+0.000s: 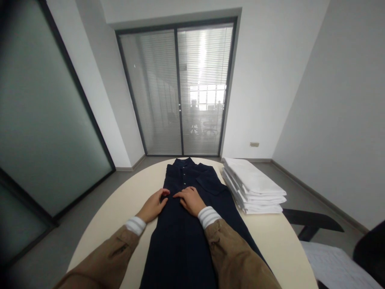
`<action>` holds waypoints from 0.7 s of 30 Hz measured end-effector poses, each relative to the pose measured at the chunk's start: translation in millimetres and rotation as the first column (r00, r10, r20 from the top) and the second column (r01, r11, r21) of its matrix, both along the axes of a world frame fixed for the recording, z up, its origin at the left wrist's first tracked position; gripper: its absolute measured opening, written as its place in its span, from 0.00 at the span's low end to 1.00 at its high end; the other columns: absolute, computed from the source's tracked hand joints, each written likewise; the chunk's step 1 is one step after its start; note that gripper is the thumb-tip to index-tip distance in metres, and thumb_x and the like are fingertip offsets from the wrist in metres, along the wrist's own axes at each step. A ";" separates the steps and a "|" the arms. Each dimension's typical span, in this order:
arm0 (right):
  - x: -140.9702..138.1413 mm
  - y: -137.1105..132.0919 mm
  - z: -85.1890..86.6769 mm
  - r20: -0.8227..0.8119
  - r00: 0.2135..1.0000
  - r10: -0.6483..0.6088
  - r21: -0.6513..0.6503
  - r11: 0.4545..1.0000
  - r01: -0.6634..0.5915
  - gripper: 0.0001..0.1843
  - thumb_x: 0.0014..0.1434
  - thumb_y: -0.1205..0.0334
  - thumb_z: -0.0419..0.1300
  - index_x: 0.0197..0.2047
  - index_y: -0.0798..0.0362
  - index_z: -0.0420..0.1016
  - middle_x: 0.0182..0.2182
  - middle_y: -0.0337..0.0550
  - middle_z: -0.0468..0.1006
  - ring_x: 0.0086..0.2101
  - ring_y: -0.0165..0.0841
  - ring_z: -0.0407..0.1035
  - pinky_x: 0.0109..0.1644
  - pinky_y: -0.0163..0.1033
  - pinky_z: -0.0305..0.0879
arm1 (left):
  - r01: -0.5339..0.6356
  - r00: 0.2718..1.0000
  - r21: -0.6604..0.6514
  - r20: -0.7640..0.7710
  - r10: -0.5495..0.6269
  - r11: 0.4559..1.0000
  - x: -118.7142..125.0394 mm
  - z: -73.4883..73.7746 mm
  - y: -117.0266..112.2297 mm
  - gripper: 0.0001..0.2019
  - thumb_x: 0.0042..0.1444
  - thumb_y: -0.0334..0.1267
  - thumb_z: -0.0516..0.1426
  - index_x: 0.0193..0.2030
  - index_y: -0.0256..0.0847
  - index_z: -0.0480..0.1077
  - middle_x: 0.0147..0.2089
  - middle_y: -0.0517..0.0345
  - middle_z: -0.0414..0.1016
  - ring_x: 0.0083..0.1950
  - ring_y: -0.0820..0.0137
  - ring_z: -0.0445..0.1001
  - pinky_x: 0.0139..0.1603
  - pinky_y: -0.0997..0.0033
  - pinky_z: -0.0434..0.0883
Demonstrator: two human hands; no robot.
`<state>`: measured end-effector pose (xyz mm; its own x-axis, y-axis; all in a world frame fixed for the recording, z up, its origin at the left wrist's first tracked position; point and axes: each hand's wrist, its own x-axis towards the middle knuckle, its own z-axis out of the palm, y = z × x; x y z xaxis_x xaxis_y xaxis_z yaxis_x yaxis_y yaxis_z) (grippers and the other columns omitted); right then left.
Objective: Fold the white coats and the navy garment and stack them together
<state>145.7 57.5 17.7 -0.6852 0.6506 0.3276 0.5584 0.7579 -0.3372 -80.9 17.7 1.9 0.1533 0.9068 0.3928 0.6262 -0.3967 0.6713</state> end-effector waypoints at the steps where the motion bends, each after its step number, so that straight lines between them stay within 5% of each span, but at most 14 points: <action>1: -0.7 1.0 -0.7 -0.042 0.999 -0.011 -0.019 1.000 0.011 0.23 0.64 0.71 0.52 0.58 0.43 0.75 0.45 0.42 0.80 0.48 0.37 0.69 0.62 0.50 0.55 | 0.010 0.998 0.015 -0.057 -0.009 1.000 -3.2 -2.3 0.4 0.14 0.61 0.35 0.55 0.53 0.41 0.70 0.53 0.48 0.76 0.55 0.61 0.75 0.60 0.56 0.69; 7: -3.2 4.9 -5.7 -0.197 0.972 -0.129 -0.193 0.977 0.090 0.17 0.68 0.65 0.50 0.51 0.47 0.79 0.44 0.45 0.80 0.46 0.37 0.72 0.55 0.44 0.63 | 0.099 0.961 -0.007 -0.259 -0.098 0.995 -8.2 -1.8 -7.2 0.20 0.61 0.39 0.58 0.60 0.41 0.69 0.64 0.45 0.69 0.66 0.57 0.67 0.69 0.52 0.62; 11: -4.7 5.0 -8.9 -0.231 0.959 -0.165 -0.269 0.958 0.100 0.15 0.67 0.55 0.55 0.48 0.48 0.80 0.39 0.44 0.79 0.38 0.35 0.72 0.48 0.41 0.65 | 0.172 0.890 -0.128 -0.405 -0.210 0.977 -7.7 7.5 -18.0 0.32 0.56 0.52 0.63 0.65 0.44 0.66 0.73 0.44 0.55 0.74 0.50 0.53 0.73 0.43 0.52; 14: -6.4 4.6 -11.5 -0.213 0.966 -0.149 -0.263 0.960 0.090 0.13 0.62 0.58 0.61 0.49 0.48 0.79 0.35 0.40 0.75 0.29 0.30 0.67 0.40 0.38 0.64 | 0.187 0.840 -0.217 -0.470 -0.271 0.958 -7.8 12.9 -22.3 0.43 0.51 0.63 0.63 0.70 0.46 0.61 0.77 0.42 0.46 0.76 0.45 0.43 0.73 0.36 0.46; 21: -6.7 2.7 -2.0 -0.153 0.980 -0.126 -0.230 0.969 0.089 0.11 0.65 0.59 0.58 0.47 0.51 0.78 0.30 0.40 0.74 0.37 0.34 0.69 0.44 0.38 0.64 | 0.189 0.810 -0.236 -0.512 -0.287 0.953 -8.7 12.1 -23.6 0.49 0.49 0.71 0.58 0.73 0.49 0.55 0.78 0.42 0.41 0.77 0.45 0.39 0.72 0.35 0.43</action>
